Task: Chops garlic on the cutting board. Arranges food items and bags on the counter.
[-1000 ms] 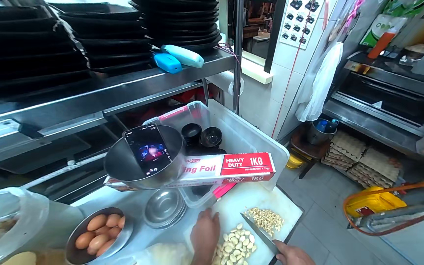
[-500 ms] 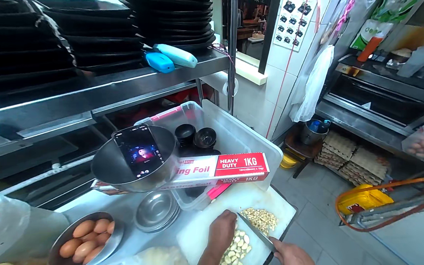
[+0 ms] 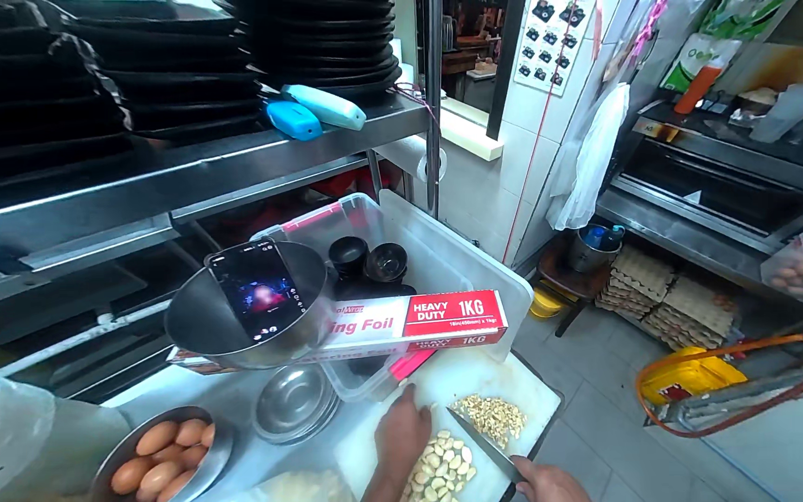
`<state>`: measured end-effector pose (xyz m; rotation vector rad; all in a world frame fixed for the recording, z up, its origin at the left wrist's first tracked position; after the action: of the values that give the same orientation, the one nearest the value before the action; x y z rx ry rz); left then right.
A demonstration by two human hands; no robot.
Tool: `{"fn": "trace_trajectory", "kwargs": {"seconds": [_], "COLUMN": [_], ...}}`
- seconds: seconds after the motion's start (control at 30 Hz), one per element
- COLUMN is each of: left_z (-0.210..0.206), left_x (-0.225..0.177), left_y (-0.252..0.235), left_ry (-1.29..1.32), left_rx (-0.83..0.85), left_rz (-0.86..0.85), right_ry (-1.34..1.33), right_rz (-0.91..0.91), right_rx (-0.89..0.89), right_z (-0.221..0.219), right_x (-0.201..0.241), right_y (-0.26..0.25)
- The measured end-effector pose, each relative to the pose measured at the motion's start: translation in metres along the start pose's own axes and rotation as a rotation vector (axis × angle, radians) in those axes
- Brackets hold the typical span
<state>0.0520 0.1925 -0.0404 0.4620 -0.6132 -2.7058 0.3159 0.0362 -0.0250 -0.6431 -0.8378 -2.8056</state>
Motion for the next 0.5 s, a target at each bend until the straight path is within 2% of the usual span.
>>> {"fn": "trace_trajectory", "kwargs": {"seconds": [0.07, 0.17, 0.23, 0.33, 0.5], "left_z": [0.005, -0.005, -0.011, -0.017, -0.017], "left_x": [0.008, 0.014, 0.017, 0.019, 0.011], "left_y": [-0.008, -0.015, -0.018, -0.018, -0.017], "left_ry": [-0.015, -0.059, 0.062, 0.252, 0.118], "left_rx": [-0.084, -0.038, -0.015, -0.082, -0.140], "left_rz": [0.080, 0.085, 0.042, -0.004, -0.023], "right_ry": [-0.016, -0.024, -0.025, -0.025, -0.046], "right_rz": [-0.005, -0.007, 0.000, 0.012, 0.003], "right_rx": [0.001, -0.001, -0.006, -0.019, -0.003], "right_z": [-0.004, -0.007, -0.007, -0.008, -0.010], "right_x": [0.000, -0.001, -0.001, -0.002, -0.001], "right_y": [-0.001, -0.001, -0.001, 0.000, 0.000]}}
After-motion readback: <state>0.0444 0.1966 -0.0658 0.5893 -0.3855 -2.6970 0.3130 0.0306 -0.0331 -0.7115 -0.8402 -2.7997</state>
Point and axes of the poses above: each hand's wrist, its own y-axis away from the middle knuckle, its own z-axis out of the back of the hand, x = y × z, the point moved 5 cm from there along -y, towards the middle knuckle, and after that the axes turned 14 degrees about z, right-handed, at the moved point
